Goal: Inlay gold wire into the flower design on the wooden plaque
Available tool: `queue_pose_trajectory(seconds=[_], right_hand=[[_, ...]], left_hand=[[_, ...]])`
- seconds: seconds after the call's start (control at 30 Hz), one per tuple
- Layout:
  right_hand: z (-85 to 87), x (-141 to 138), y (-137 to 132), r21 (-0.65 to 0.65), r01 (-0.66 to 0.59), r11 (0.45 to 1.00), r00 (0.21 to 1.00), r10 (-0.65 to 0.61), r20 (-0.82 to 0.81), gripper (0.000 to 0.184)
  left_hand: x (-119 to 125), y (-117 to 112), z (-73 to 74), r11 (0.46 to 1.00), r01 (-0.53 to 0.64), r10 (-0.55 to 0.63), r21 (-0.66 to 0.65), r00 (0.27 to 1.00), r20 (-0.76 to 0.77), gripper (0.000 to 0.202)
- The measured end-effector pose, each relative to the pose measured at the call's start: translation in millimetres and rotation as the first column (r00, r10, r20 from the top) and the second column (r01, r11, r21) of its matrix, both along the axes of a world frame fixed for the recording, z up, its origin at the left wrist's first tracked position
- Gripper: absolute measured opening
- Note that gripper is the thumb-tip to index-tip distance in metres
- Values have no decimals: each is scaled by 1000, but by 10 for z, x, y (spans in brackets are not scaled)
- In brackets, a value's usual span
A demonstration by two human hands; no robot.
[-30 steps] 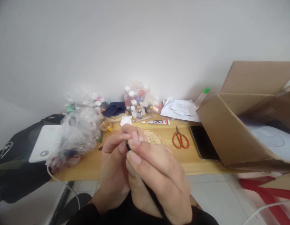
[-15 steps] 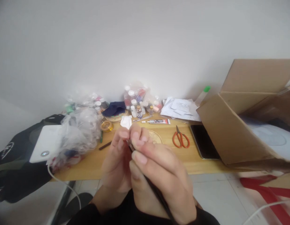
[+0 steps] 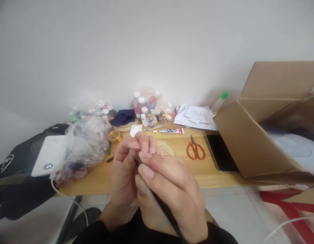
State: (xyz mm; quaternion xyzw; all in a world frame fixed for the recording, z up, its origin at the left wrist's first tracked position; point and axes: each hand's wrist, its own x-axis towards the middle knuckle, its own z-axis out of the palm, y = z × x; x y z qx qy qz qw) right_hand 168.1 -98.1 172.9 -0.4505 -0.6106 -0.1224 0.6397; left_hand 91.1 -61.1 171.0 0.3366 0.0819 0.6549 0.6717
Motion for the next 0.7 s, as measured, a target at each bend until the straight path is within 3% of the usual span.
queue_pose_trajectory(seconds=[0.07, 0.17, 0.23, 0.47, 0.7], right_hand=[[-30, -12, 10, -5, 32, 999, 994, -32, -102, 24], [-105, 91, 42, 120, -136, 984, 966, 104, 236, 52], [-148, 169, 52, 109, -130, 985, 966, 101, 238, 60], [-183, 86, 1, 44, -52, 998, 991, 46, 129, 53], [-161, -90, 22, 67, -3, 998, 996, 10, -94, 36]], left_hand=[[-4, -6, 1, 999, -54, 54, -4, 997, -54, 6], [-11, -20, 8, 992, -126, 125, -3, 986, -109, 5], [-15, -27, 7, 987, -160, 159, 3, 979, -126, 4], [-28, -14, -61, 976, -205, 214, 78, 966, -145, 10], [-35, 0, -56, 964, -230, 247, 131, 960, -130, 12]])
